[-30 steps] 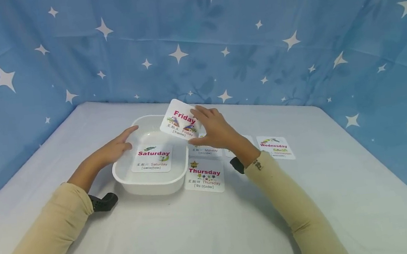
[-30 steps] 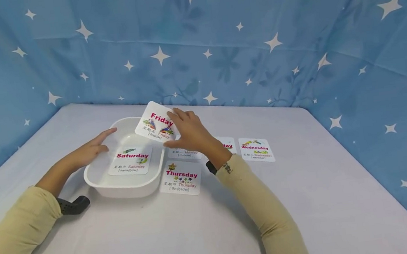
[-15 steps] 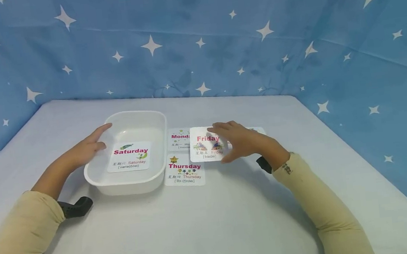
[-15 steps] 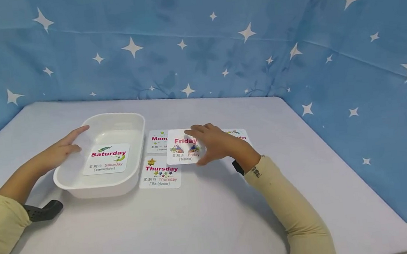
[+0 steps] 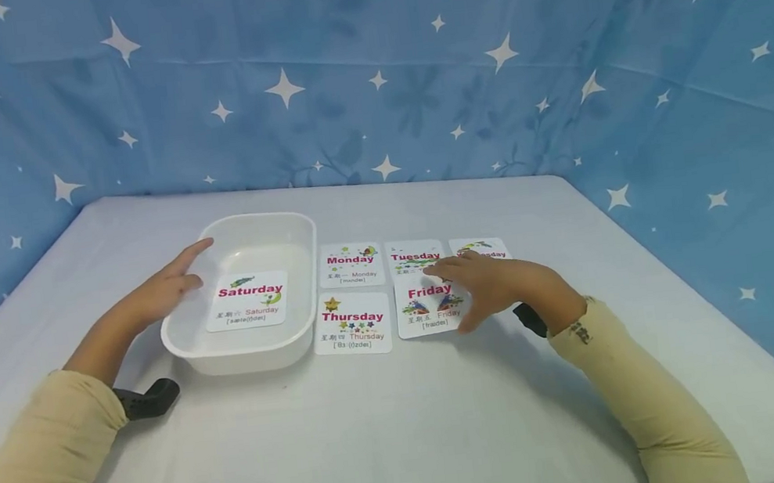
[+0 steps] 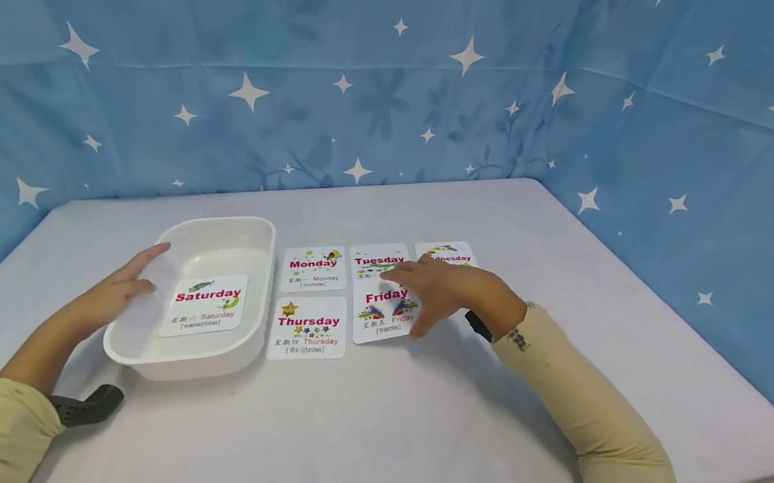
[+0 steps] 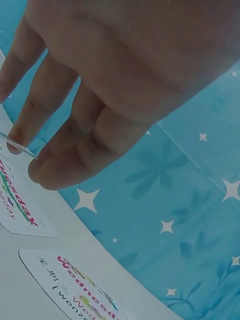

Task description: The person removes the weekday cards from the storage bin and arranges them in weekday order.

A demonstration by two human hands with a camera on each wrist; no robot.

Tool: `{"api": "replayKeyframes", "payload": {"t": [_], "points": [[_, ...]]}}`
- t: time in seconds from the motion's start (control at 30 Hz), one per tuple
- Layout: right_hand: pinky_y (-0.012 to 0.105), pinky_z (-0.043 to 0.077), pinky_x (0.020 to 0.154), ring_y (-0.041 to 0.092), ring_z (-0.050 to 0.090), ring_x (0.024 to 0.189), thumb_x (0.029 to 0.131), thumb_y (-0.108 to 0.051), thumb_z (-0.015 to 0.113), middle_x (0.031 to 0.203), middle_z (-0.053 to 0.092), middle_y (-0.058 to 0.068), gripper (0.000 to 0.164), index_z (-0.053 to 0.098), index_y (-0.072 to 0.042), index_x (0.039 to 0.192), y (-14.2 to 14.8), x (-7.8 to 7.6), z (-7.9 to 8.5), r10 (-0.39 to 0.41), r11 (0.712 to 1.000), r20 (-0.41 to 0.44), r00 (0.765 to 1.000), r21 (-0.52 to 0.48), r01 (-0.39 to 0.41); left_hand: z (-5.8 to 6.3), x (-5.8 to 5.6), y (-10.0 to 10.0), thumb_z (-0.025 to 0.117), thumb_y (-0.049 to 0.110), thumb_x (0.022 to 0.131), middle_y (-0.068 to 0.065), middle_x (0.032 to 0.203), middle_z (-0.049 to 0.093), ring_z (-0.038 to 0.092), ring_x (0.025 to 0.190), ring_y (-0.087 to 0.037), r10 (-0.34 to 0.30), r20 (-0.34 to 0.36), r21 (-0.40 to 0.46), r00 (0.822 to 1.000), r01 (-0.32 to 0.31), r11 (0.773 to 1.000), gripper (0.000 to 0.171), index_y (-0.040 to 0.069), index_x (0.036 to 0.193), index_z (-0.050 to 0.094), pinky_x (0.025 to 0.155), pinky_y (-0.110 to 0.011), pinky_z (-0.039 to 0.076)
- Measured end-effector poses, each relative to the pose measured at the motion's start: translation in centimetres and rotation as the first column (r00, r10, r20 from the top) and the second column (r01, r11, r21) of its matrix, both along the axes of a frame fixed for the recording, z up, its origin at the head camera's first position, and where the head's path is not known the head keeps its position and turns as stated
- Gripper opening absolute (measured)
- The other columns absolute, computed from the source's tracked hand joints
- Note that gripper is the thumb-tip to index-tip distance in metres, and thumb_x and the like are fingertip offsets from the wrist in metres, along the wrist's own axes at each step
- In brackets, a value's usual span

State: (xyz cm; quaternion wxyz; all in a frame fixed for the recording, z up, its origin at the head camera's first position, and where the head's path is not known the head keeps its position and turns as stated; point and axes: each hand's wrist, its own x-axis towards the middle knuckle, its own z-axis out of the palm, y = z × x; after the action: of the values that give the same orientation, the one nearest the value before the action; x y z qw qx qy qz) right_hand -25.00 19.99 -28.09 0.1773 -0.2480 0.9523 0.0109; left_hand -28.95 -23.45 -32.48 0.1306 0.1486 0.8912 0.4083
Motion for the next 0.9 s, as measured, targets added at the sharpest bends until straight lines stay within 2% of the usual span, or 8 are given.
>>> {"api": "replayKeyframes", "payload": {"t": [0.07,0.33,0.5,0.7,0.9], "points": [[0.054,0.021,0.109,0.033,0.02,0.138,0.069,-0.033,0.076,0.149,0.028,0.005,0.091,0.027,-0.018,0.144,0.07,0.17,0.17,-0.017,1.0,0.026,1.0,0.001,0.017,-0.06,0.0,0.02,0.028,0.006,0.092,-0.025,0.149,-0.012,-0.008,0.135,-0.049,-0.001,-0.001,0.007,1.0,0.001,1.0,0.065,0.011,0.147,-0.005,0.104,-0.067,0.002],[0.053,0.017,0.111,0.033,0.02,0.138,0.069,-0.031,0.077,0.149,0.027,0.005,0.092,0.027,-0.017,0.144,0.22,0.18,0.03,0.009,1.0,0.068,0.998,0.021,-0.01,-0.02,0.03,0.28,0.028,0.006,0.092,-0.025,0.15,-0.011,-0.007,0.135,-0.048,-0.002,-0.005,0.003,1.0,0.002,1.0,0.065,0.01,0.147,-0.005,0.104,-0.066,0.001],[0.054,0.019,0.109,0.034,0.02,0.138,0.068,-0.033,0.077,0.15,0.026,0.005,0.093,0.026,-0.02,0.145,0.18,-0.08,-0.07,0.007,0.998,0.08,0.997,0.057,-0.012,0.07,0.08,0.17,0.029,0.005,0.091,-0.026,0.149,-0.01,-0.007,0.135,-0.048,0.007,-0.015,-0.014,1.0,-0.008,1.0,0.065,0.009,0.147,-0.005,0.104,-0.066,0.001],[0.056,0.023,0.107,0.035,0.02,0.138,0.068,-0.032,0.077,0.151,0.025,0.006,0.092,0.026,-0.023,0.144,0.18,-0.21,-0.32,-0.018,0.998,0.11,0.994,0.068,0.011,-0.13,-0.07,-0.04,0.029,0.006,0.092,-0.024,0.15,-0.012,-0.007,0.136,-0.047,0.002,-0.01,0.005,1.0,-0.002,1.0,0.065,0.011,0.147,-0.005,0.104,-0.066,0.002],[0.056,0.024,0.106,0.035,0.022,0.137,0.068,-0.032,0.077,0.15,0.025,0.008,0.09,0.029,-0.021,0.143,0.21,-0.28,-0.43,0.021,0.998,0.111,0.994,0.062,-0.028,-0.19,-0.11,-0.09,0.028,0.007,0.093,-0.024,0.15,-0.013,-0.008,0.136,-0.047,0.002,0.001,0.01,1.0,-0.002,1.0,0.064,0.012,0.147,-0.006,0.104,-0.066,0.002]]}}
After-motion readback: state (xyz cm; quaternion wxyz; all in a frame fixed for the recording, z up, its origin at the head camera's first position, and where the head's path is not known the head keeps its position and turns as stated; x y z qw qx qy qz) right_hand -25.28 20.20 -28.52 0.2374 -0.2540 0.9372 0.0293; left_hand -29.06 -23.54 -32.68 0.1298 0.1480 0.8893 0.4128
